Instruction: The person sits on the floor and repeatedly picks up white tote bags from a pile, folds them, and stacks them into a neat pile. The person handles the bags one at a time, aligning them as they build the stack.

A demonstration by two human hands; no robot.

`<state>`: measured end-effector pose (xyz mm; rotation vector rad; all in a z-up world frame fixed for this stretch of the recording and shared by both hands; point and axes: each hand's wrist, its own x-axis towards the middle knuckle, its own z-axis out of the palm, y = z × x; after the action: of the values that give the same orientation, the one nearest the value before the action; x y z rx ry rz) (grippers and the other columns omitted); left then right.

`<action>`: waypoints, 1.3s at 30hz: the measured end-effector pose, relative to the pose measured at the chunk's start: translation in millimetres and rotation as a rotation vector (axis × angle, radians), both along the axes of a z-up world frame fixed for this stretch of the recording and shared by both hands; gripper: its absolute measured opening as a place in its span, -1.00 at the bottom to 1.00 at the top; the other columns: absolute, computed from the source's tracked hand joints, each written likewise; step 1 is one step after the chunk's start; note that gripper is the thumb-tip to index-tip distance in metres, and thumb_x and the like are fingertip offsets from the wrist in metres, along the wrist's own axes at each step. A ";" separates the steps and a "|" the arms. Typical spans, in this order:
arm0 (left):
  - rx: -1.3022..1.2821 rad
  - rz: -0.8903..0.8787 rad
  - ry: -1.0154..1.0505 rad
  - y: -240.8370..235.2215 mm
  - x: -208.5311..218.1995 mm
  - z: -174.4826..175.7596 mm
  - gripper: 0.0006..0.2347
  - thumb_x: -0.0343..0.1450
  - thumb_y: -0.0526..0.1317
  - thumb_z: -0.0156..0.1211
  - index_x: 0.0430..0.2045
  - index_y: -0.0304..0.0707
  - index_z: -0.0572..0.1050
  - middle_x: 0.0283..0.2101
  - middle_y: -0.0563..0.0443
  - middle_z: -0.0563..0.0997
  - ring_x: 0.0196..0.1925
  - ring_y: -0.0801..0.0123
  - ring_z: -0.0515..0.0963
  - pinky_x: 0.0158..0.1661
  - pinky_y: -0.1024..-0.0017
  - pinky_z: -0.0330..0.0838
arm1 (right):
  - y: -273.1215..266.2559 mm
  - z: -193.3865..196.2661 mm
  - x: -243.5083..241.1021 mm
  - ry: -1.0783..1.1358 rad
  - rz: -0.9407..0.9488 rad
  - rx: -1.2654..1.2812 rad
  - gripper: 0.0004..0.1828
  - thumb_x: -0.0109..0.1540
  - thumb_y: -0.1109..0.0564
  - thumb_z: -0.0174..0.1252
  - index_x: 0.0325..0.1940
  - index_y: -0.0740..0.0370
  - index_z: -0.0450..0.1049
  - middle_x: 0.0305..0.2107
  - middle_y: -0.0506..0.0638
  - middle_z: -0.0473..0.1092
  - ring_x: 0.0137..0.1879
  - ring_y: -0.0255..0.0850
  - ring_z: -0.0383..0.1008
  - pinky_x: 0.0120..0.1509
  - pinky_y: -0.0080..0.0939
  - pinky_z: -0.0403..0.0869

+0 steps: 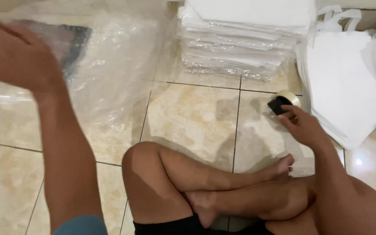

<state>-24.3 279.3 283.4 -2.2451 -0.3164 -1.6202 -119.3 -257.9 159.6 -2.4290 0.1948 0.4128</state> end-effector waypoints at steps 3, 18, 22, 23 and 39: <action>0.093 -0.114 -0.004 -23.7 -14.4 0.8 -0.81 0.49 -0.11 0.05 -0.29 -0.26 0.39 -0.47 -0.06 0.47 -0.49 0.08 0.54 -0.39 0.24 0.45 | -49.2 2.1 15.0 -0.045 -0.164 -0.103 -0.47 0.29 -0.10 0.01 0.28 0.16 0.31 0.00 0.25 0.41 0.13 0.21 0.38 0.19 0.19 0.35; -0.022 -0.044 1.213 -158.5 -7.0 -255.6 -0.62 0.34 0.01 0.10 -0.01 -0.08 0.48 -0.11 -0.09 0.59 0.01 0.11 0.55 0.07 -0.07 0.03 | -154.7 -99.4 42.5 0.138 -0.367 -0.382 -0.16 0.16 -0.15 0.18 0.45 0.03 0.04 0.30 0.30 0.03 0.36 0.29 0.08 0.27 0.39 0.21; -0.332 -0.768 1.436 -337.8 -11.9 -221.6 -0.68 0.33 -0.06 0.10 -0.06 -0.08 0.45 -0.07 -0.06 0.54 0.04 0.09 0.51 0.03 -0.01 0.21 | -146.0 -132.7 50.4 0.199 -0.233 -0.478 -0.06 0.10 -0.15 0.21 0.48 -0.12 -0.09 0.33 0.24 -0.01 0.40 0.20 0.04 0.37 0.31 0.09; -0.313 -0.965 1.469 -384.3 -16.3 -208.7 -0.70 0.33 -0.03 0.07 -0.10 -0.03 0.45 -0.10 0.00 0.53 0.00 0.14 0.53 -0.02 0.03 0.27 | -146.5 -143.1 52.9 0.201 -0.195 -0.553 -0.13 0.16 -0.08 0.16 0.48 -0.13 -0.09 0.29 0.22 0.10 0.34 0.18 0.17 0.33 0.30 0.14; -1.061 -1.337 1.616 -386.9 -38.7 -193.6 -0.76 0.45 -0.09 0.04 -0.10 -0.15 0.47 -0.17 -0.14 0.58 -0.13 0.10 0.60 -0.06 0.19 0.43 | -148.7 -93.4 51.6 -0.117 -0.281 -0.574 -0.73 0.23 0.13 -0.05 -0.10 0.26 0.49 -0.42 0.15 0.47 -0.27 0.14 0.55 -0.23 0.12 0.43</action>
<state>-63.0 -107.6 89.8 -3.8347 1.1828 1.1334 -67.7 -406.7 66.2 -2.9122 0.6719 0.0895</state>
